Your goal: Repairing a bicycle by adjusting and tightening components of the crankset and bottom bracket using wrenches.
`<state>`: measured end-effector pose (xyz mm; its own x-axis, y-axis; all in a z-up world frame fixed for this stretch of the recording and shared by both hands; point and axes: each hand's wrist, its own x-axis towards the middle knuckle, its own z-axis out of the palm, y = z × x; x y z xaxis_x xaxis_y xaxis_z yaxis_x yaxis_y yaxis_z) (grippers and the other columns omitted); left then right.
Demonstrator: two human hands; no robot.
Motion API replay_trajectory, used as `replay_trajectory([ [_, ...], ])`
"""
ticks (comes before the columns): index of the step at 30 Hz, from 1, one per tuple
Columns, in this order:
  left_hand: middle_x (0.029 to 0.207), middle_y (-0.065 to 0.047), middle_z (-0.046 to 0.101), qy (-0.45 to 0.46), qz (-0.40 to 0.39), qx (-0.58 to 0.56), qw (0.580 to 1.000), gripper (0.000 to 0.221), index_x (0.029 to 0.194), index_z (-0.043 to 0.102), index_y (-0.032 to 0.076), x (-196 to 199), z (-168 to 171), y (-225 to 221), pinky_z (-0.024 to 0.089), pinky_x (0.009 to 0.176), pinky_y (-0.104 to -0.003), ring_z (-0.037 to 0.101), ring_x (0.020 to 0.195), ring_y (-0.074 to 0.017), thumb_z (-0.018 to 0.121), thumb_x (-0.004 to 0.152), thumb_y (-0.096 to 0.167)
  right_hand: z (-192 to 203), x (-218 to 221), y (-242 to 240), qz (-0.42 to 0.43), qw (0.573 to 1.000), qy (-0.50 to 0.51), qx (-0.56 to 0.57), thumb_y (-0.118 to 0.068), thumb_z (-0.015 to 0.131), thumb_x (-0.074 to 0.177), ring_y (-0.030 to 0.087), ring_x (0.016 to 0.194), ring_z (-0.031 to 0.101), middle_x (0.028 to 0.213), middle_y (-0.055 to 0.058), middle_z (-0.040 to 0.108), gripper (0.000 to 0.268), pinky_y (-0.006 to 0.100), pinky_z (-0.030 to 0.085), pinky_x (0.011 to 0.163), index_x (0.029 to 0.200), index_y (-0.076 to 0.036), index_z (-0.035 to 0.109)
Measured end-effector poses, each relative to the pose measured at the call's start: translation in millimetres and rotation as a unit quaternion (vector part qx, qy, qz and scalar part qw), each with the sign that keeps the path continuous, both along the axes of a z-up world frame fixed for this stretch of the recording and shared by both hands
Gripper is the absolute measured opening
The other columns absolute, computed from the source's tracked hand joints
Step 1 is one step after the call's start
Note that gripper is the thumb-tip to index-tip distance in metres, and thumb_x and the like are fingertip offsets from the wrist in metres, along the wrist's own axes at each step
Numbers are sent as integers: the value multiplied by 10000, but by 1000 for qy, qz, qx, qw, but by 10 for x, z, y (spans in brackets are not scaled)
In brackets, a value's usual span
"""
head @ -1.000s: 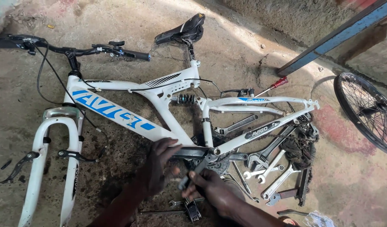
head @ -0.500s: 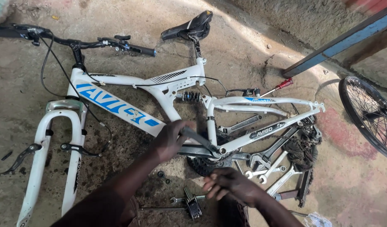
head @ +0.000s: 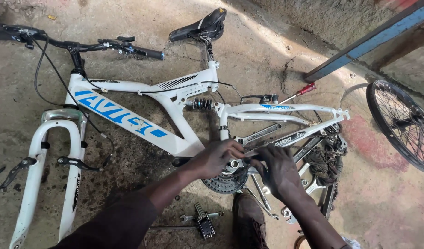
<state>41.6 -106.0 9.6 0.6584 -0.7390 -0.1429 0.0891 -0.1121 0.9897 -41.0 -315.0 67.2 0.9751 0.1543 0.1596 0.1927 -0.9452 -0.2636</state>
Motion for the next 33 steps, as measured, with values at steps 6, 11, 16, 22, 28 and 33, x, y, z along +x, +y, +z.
replay_trajectory([
  [6,1034,-42,717,-242,71,234,939,128,1101,609,129,-5,-55,687,567,785,-410,704,913,-232,579,977,136,-31,-456,48,-79,969,221,75,-478,528,978,258,619,715,767,67,767,387,431,582,593,884,-127,662],
  [11,787,-24,682,-303,-19,276,912,390,1039,643,130,-149,-174,930,534,670,-429,629,652,-215,574,995,512,30,-460,282,-94,859,480,150,-381,475,1021,119,524,612,692,-12,680,304,283,531,496,1078,-127,632],
  [16,856,-118,675,-376,-91,389,836,592,1326,506,96,-142,-658,935,596,574,-408,675,658,-231,565,1005,590,-200,-581,648,-257,636,508,521,-365,480,1078,236,499,580,637,116,582,458,384,521,531,938,47,623],
  [22,906,-70,710,-317,-121,390,856,420,1177,530,90,-124,-216,882,597,617,-393,714,684,-225,621,966,442,-325,-375,1274,-255,350,461,774,-436,224,1119,328,954,671,970,179,626,537,471,596,915,1092,-3,542],
  [28,1044,-97,621,-299,-5,258,919,350,1192,571,91,-247,71,1026,535,801,-457,632,909,-271,654,949,329,-180,-309,1185,-270,542,505,615,-378,451,1052,224,764,657,944,183,700,454,322,577,725,1146,30,626],
  [33,1223,-174,561,-364,39,133,921,846,1252,618,45,-461,207,1136,471,901,-577,480,1173,-356,437,876,780,-355,-327,1092,-261,518,482,657,-243,534,1057,264,722,681,903,211,699,313,360,589,714,1126,62,549],
])
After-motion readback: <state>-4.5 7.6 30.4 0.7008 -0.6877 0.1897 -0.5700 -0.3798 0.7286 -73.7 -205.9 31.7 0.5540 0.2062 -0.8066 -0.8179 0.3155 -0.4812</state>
